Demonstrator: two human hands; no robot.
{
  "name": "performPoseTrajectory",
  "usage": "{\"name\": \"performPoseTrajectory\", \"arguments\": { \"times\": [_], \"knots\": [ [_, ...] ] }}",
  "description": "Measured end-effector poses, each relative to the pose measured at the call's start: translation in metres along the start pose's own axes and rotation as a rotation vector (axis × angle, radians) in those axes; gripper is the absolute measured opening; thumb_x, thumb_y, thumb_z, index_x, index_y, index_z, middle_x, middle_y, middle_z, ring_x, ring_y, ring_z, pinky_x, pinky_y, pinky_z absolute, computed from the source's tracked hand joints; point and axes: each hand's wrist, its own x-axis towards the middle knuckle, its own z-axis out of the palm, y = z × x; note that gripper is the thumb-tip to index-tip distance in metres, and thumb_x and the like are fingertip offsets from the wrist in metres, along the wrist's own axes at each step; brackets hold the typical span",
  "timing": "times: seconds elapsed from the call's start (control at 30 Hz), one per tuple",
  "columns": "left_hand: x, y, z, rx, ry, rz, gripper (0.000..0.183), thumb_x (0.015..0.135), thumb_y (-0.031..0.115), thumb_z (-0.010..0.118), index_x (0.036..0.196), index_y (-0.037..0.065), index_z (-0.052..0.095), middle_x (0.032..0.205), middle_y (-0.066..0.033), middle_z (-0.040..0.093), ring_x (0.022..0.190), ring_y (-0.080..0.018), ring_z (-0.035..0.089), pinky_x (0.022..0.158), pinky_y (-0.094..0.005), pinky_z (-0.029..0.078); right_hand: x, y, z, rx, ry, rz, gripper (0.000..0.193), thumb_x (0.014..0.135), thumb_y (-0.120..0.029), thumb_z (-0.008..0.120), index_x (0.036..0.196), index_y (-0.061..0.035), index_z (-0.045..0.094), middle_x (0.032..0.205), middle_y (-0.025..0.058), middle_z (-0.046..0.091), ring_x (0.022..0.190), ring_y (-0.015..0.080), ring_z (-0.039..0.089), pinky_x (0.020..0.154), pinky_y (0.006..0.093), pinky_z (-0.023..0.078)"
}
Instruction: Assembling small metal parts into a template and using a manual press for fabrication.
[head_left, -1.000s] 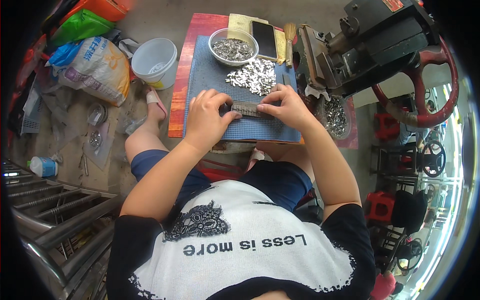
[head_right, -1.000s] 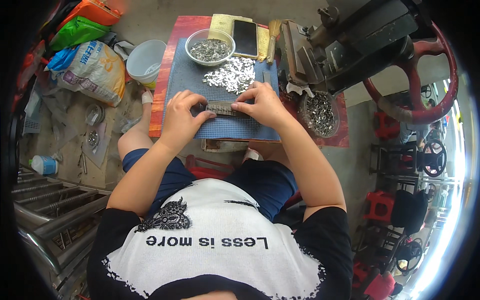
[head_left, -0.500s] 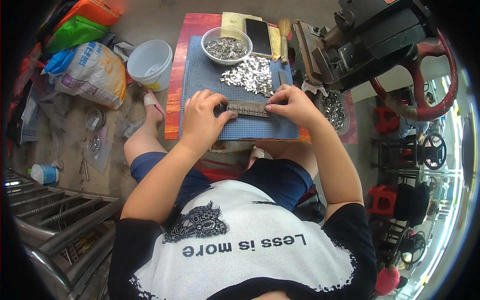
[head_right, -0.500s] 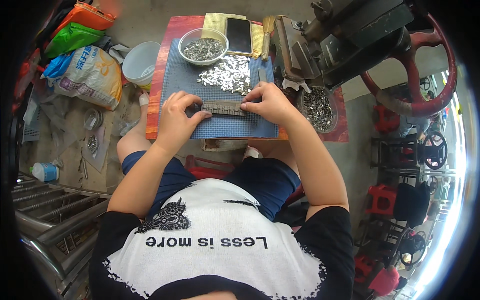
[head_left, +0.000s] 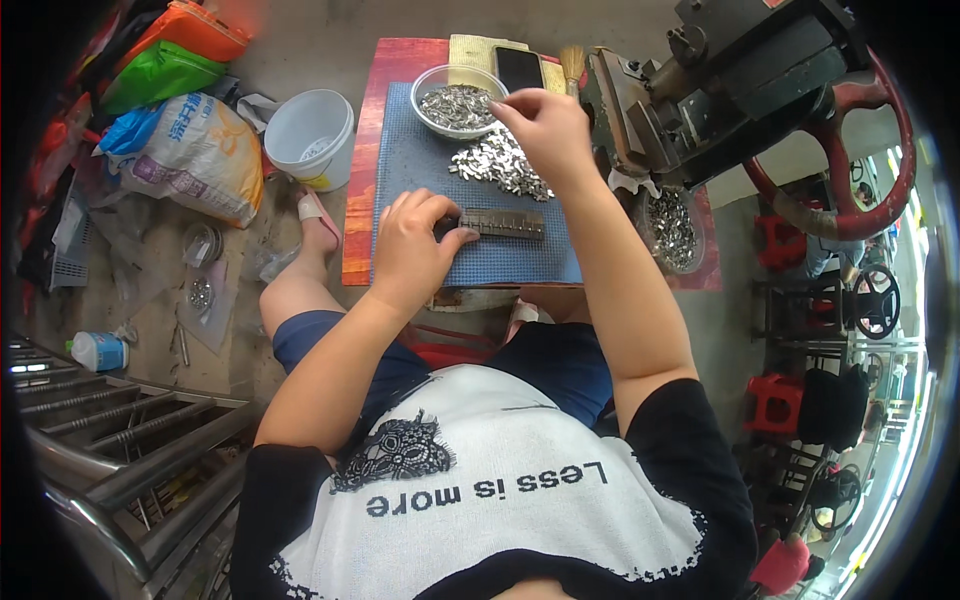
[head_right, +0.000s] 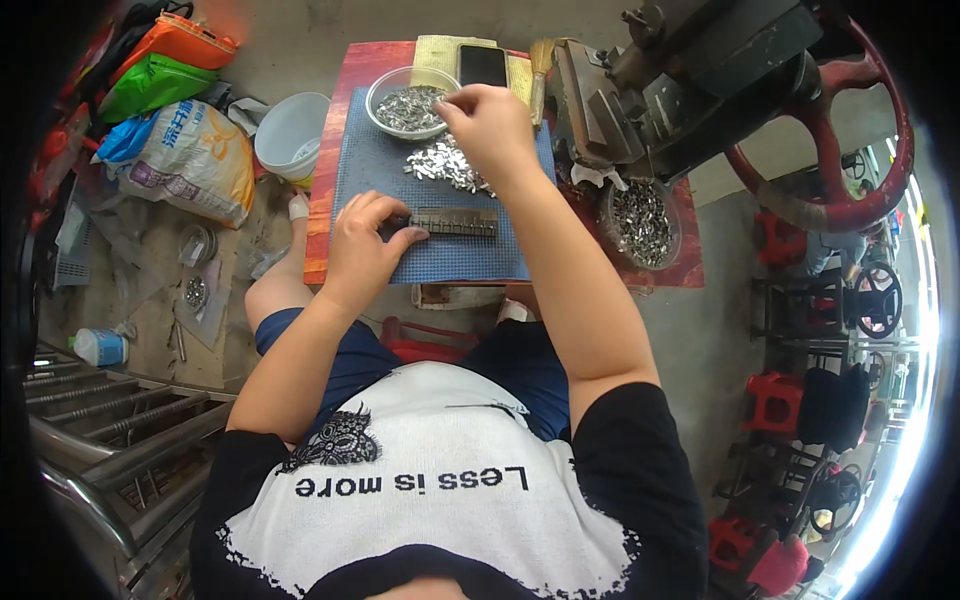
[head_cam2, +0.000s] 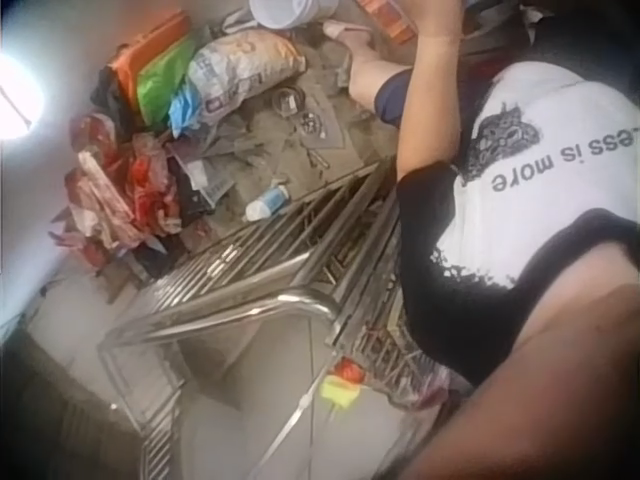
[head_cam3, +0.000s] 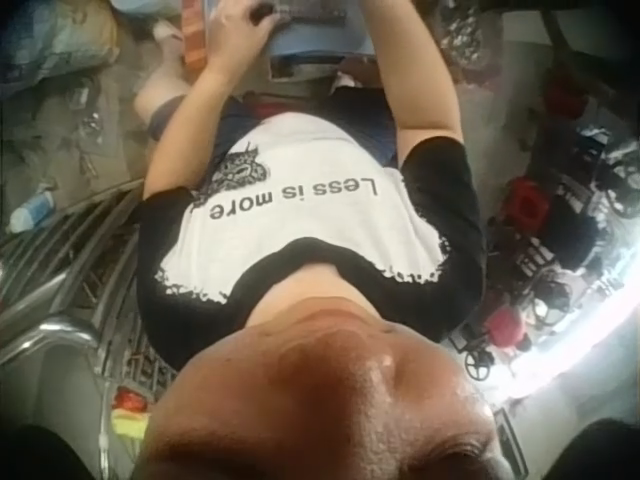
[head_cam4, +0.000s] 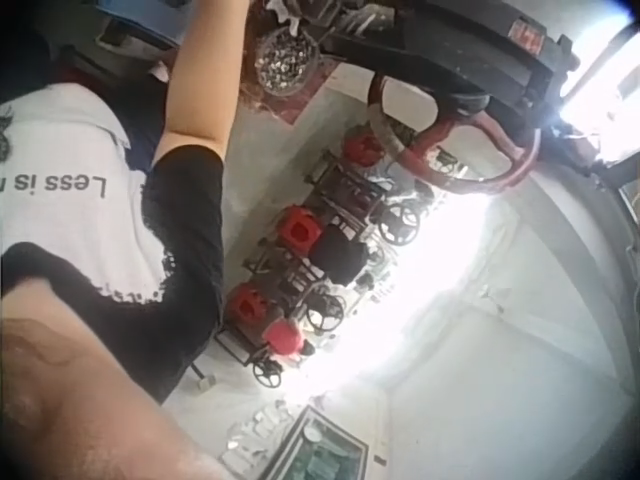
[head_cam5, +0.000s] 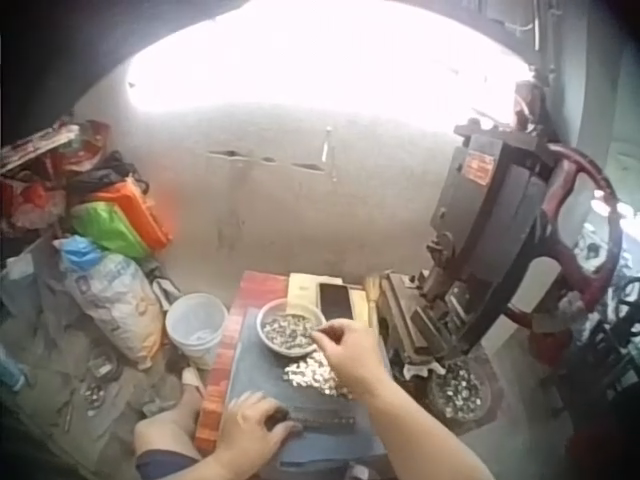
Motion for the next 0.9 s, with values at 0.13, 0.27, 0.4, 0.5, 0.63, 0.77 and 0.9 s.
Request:
{"name": "performPoseTrajectory", "arguments": {
  "times": [0.13,0.27,0.4,0.5,0.63,0.77,0.9],
  "knots": [
    [-0.003,0.001,0.001,-0.006,0.025,-0.001,0.021,0.074,0.02,0.081,0.084,0.006,0.068,0.089,-0.0071,0.064,0.091,-0.0297,0.059,0.083,-0.0408,0.042,-0.041,0.026,-0.041,-0.099,0.172,0.018,0.022,0.086,-0.02,0.072,0.093,0.0,0.073,0.082,0.0158,0.072,0.076,0.03,0.071,0.072,0.0369,0.054],
    [0.0,0.004,0.002,0.093,0.03,0.002,0.022,0.075,0.02,0.08,0.086,0.006,0.067,0.09,-0.0078,0.064,0.092,-0.0299,0.059,0.083,-0.0411,0.042,-0.083,0.063,-0.051,-0.522,0.097,-0.006,0.028,0.087,-0.022,0.07,0.096,0.0042,0.072,0.09,0.0221,0.069,0.084,0.0387,0.067,0.078,0.0436,0.053],
    [0.0,0.005,0.002,0.135,0.068,0.046,0.027,0.074,0.019,0.083,0.091,0.003,0.069,0.086,-0.009,0.064,0.085,-0.029,0.06,0.078,-0.0402,0.047,-0.082,0.077,-0.05,-0.524,0.072,0.06,0.031,0.083,-0.024,0.073,0.096,0.0046,0.072,0.091,0.0227,0.068,0.086,0.0397,0.066,0.081,0.0439,0.053],
    [-0.002,-0.001,0.004,0.016,0.075,0.007,0.021,0.081,0.021,0.077,0.094,0.006,0.071,0.091,-0.0078,0.066,0.091,-0.0311,0.059,0.082,-0.0413,0.043,-0.08,0.057,-0.06,-0.31,0.033,0.045,0.028,0.079,-0.019,0.076,0.098,0.0015,0.073,0.089,0.0157,0.068,0.081,0.0291,0.067,0.074,0.0366,0.054],
    [-0.002,-0.005,0.005,0.013,0.109,0.04,0.017,0.09,0.021,0.068,0.095,0.006,0.074,0.089,-0.0087,0.067,0.09,-0.0306,0.06,0.082,-0.041,0.043,-0.086,0.034,-0.056,-0.017,-0.306,-0.151,0.022,0.078,-0.007,0.077,0.099,-0.0018,0.073,0.089,0.0053,0.065,0.072,0.0132,0.057,0.067,0.0258,0.047],
    [-0.003,-0.002,0.005,0.036,0.094,0.051,0.018,0.092,0.021,0.065,0.092,0.006,0.075,0.089,-0.0089,0.067,0.09,-0.0296,0.06,0.082,-0.0412,0.043,-0.086,0.028,-0.051,-0.038,-0.422,-0.17,0.023,0.078,-0.008,0.077,0.101,-0.0019,0.073,0.093,0.0058,0.065,0.078,0.016,0.063,0.071,0.0283,0.05],
    [-0.004,0.0,0.004,0.037,0.083,0.039,0.019,0.091,0.022,0.066,0.091,0.006,0.075,0.089,-0.009,0.067,0.09,-0.0299,0.06,0.082,-0.0414,0.043,-0.086,0.032,-0.046,-0.042,-0.447,-0.195,0.024,0.079,-0.008,0.077,0.101,-0.0015,0.073,0.095,0.0068,0.065,0.077,0.0167,0.063,0.072,0.0301,0.052]
  ]
}}
